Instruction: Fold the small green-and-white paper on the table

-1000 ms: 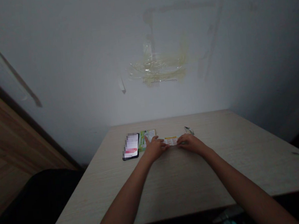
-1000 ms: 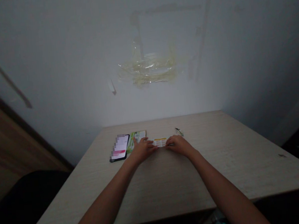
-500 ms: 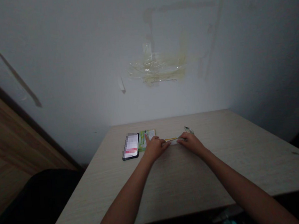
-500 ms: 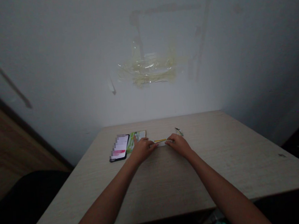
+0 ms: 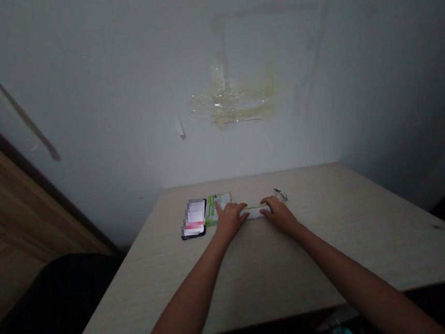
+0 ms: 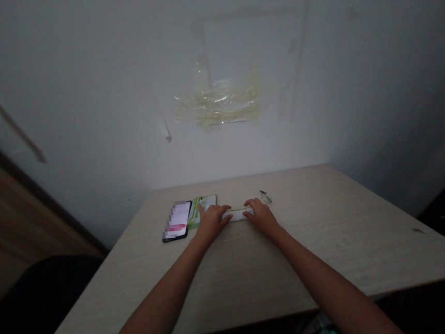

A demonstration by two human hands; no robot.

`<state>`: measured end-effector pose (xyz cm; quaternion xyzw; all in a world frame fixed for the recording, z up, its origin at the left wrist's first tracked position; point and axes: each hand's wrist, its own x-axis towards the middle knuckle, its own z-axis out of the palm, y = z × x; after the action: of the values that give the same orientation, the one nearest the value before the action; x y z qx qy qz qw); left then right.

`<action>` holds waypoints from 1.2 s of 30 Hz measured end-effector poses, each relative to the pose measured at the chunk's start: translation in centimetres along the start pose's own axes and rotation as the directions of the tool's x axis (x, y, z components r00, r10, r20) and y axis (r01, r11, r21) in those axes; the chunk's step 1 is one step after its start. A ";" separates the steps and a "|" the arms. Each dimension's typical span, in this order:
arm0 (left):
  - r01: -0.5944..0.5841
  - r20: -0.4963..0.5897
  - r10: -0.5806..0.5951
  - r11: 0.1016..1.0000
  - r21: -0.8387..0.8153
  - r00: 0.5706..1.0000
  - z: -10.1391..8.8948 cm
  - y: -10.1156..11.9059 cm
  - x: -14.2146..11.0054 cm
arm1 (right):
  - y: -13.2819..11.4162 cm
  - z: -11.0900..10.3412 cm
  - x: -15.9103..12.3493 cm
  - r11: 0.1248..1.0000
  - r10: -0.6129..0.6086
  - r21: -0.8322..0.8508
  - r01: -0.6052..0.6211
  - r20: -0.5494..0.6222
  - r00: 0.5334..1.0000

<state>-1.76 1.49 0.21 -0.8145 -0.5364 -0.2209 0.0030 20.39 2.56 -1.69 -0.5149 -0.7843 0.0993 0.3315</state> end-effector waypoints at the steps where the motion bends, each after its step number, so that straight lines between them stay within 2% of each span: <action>1: -0.001 0.002 0.001 1.000 0.001 1.000 0.1 0.0 0.0 | 0.0 0.1 0.0 1.000 0.004 -0.030 -0.004 0.004 1.000; 7: -0.002 0.008 0.002 1.000 -0.009 1.000 0.5 0.1 -0.1 | -0.3 0.1 -0.1 0.991 0.002 -0.137 -0.003 -0.008 1.000; 14: -0.032 0.046 0.037 0.993 -0.117 0.998 0.2 -0.1 -0.2 | 0.0 -0.1 0.0 0.983 -0.120 -0.144 0.118 -0.005 0.993; 24: -0.047 0.069 0.053 0.995 -0.084 0.996 0.0 -0.2 -0.3 | -0.2 -0.1 -0.3 0.958 -0.252 -0.116 0.261 0.084 0.964; 36: -0.077 0.076 0.083 0.994 -0.081 0.994 -0.3 0.2 -0.2 | -0.8 -0.2 -0.4 0.951 -0.236 -0.186 0.248 0.082 0.968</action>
<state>-1.79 1.18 0.43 -0.8429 -0.4941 -0.2090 -0.0410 19.99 1.79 -1.27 -0.4417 -0.8569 -0.0043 0.2658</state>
